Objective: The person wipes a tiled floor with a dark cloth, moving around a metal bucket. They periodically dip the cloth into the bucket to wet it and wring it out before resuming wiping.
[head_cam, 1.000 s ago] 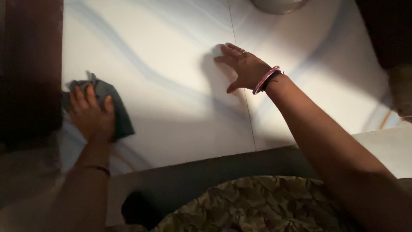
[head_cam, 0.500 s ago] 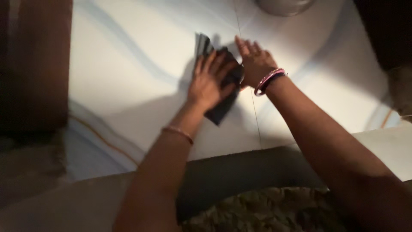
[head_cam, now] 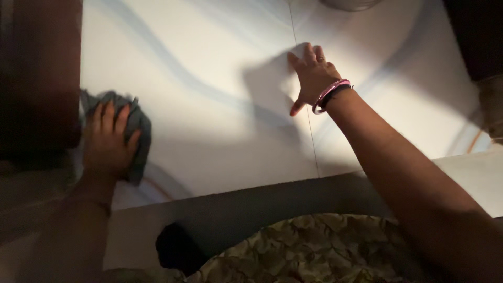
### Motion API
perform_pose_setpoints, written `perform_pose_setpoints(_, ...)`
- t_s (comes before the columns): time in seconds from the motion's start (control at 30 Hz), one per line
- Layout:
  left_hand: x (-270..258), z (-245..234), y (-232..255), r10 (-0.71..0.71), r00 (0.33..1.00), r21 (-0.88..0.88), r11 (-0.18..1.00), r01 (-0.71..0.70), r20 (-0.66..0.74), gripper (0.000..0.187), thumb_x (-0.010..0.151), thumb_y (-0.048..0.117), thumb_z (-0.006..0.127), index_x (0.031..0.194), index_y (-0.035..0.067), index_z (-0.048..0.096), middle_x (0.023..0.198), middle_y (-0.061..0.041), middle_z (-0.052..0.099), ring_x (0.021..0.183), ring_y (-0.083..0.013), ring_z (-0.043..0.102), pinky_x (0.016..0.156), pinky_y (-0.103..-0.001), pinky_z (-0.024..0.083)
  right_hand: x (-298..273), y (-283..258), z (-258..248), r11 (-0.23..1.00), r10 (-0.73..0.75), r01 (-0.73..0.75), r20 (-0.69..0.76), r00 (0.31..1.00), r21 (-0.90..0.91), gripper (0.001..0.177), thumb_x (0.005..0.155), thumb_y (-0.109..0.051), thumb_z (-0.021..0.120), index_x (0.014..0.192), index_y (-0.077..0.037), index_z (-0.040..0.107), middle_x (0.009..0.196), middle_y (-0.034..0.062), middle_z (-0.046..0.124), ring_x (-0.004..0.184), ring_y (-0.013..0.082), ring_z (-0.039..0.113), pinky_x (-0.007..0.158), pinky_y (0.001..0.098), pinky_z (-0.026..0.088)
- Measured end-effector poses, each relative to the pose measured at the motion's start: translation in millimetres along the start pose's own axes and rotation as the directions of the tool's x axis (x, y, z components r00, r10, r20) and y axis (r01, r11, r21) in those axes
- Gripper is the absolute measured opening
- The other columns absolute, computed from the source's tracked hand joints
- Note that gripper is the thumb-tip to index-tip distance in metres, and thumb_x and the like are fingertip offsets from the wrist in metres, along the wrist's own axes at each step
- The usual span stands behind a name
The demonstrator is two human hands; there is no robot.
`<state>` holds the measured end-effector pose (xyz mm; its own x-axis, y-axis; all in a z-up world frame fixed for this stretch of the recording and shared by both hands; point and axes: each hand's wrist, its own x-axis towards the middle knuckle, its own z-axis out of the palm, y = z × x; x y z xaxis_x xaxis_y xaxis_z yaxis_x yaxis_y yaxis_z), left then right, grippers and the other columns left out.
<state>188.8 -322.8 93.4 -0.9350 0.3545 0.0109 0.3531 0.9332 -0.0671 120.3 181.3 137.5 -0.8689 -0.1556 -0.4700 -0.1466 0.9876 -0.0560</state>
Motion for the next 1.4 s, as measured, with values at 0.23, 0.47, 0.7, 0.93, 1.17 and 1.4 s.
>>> perform_pose_setpoints(0.23,-40.9,-2.0,77.2,0.208,0.976,-0.221,0.957,-0.188,0.071,0.078,0.084,0.041,0.066,0.151,0.01,0.043,0.166,-0.021,0.024,0.153,-0.0443,0.022,0.123,-0.063,0.022,-0.6,-2.5,-0.6,1.0,0.017,-0.017,0.005,1.0,-0.005,0.148,0.043,-0.059,0.1,0.162,-0.016,0.023,0.165,0.029,0.011,0.153,0.0495,0.015,0.117,0.0545,0.036)
perform_pose_setpoints(0.47,-5.6,-3.6,220.9,0.296,0.955,-0.362,0.89,-0.276,-0.002,0.076,0.083,0.046,0.067,0.149,0.015,0.046,0.16,-0.023,0.029,0.15,-0.0425,0.023,0.118,-0.068,0.018,2.9,9.9,8.3,0.999,-0.017,0.018,-0.02,1.0,0.03,0.141,0.046,-0.058,0.099,0.16,-0.017,0.027,0.166,0.0263,0.011,0.153,0.0478,0.012,0.117,0.0506,0.035)
perform_pose_setpoints(0.7,34.4,-16.3,339.5,0.226,0.962,-0.452,0.85,-0.271,-0.152,0.074,0.091,0.047,0.065,0.151,0.009,0.045,0.162,-0.028,0.032,0.151,-0.0478,0.024,0.117,-0.072,0.016,9.2,52.9,12.2,0.947,-0.096,0.114,-0.074,0.993,0.3,0.108,0.078,-0.067,0.078,0.16,-0.016,0.029,0.164,0.0166,0.03,0.153,0.0361,0.026,0.122,0.0495,0.029)
perform_pose_setpoints(0.93,109.9,-35.9,467.9,0.142,0.937,-0.539,0.786,-0.303,-0.319,0.065,0.087,0.037,0.067,0.141,0.003,0.055,0.148,-0.027,0.045,0.145,-0.0487,0.032,0.113,-0.072,0.024,-34.6,43.1,-30.8,0.727,0.14,-0.099,-0.006,0.99,0.68,0.103,0.082,-0.067,0.068,0.161,-0.017,0.026,0.16,0.0177,0.038,0.148,0.0354,0.037,0.118,0.0499,0.036)
perform_pose_setpoints(1.17,81.5,-10.0,548.0,0.599,0.776,-0.56,0.581,-0.591,-0.198,0.04,0.098,0.036,0.054,0.129,0.014,0.066,0.138,-0.009,0.063,0.135,-0.0355,0.053,0.114,-0.056,0.041,-71.7,62.0,-58.3,0.718,0.209,-0.037,-0.165,0.964,0.695,0.097,0.088,-0.071,0.053,0.163,-0.016,0.024,0.162,0.0193,0.039,0.15,0.0335,0.035,0.119,0.0497,0.033)
perform_pose_setpoints(1.4,154.0,22.1,480.5,0.292,0.824,-0.834,0.127,-0.537,-0.486,0.031,0.116,0.027,0.04,0.124,0.011,0.065,0.128,-0.011,0.07,0.121,-0.0243,0.064,0.107,-0.035,0.051,-109.4,106.5,-75.6,0.702,0.261,0.056,-0.33,0.907,0.71,0.092,0.092,-0.074,0.05,0.158,-0.012,0.036,0.158,0.0193,0.045,0.149,0.034,0.041,0.12,0.0469,0.034)
